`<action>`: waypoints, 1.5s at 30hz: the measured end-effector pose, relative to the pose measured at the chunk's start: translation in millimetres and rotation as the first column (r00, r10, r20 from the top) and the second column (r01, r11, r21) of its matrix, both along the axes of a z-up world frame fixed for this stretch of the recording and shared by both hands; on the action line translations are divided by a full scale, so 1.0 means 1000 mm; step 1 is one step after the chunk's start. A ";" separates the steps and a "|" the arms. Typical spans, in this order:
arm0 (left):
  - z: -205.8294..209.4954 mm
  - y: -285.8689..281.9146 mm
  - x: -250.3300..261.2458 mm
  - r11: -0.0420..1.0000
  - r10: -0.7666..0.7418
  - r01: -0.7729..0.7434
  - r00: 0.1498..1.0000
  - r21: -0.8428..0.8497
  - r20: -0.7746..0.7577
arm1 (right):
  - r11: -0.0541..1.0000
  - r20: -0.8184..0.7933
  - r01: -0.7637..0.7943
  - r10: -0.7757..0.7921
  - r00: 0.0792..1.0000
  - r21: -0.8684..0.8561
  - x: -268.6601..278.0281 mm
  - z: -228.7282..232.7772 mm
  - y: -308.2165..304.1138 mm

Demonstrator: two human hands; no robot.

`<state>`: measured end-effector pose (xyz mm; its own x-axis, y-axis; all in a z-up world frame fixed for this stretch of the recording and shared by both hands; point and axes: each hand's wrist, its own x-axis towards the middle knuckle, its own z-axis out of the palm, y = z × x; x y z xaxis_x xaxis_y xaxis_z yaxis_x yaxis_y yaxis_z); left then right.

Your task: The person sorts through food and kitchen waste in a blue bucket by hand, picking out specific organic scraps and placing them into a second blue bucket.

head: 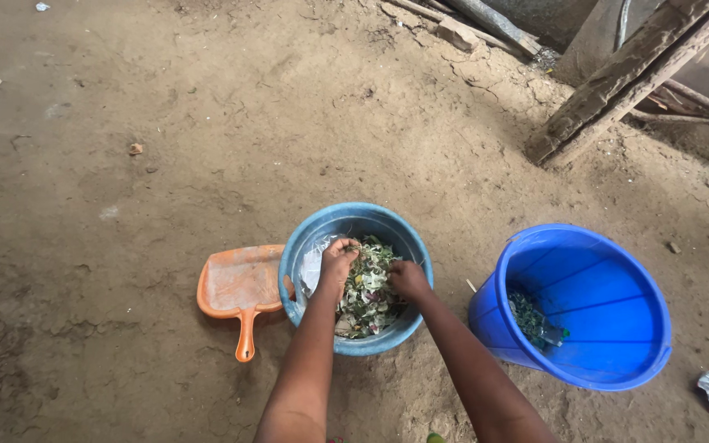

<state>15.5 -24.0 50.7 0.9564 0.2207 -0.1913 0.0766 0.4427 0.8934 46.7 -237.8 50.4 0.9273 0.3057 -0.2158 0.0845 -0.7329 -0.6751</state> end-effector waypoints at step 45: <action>0.035 -0.026 0.005 0.982 -0.066 0.046 0.992 -0.181 -0.105 | 0.590 -0.463 0.335 0.075 0.883 0.735 -0.007 0.087 0.013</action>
<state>20.4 -49.9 85.8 0.9371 0.1206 -0.3276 0.1992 0.5861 0.7854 39.7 -225.0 137.4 0.8506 0.4235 -0.3116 -0.3925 0.1172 -0.9123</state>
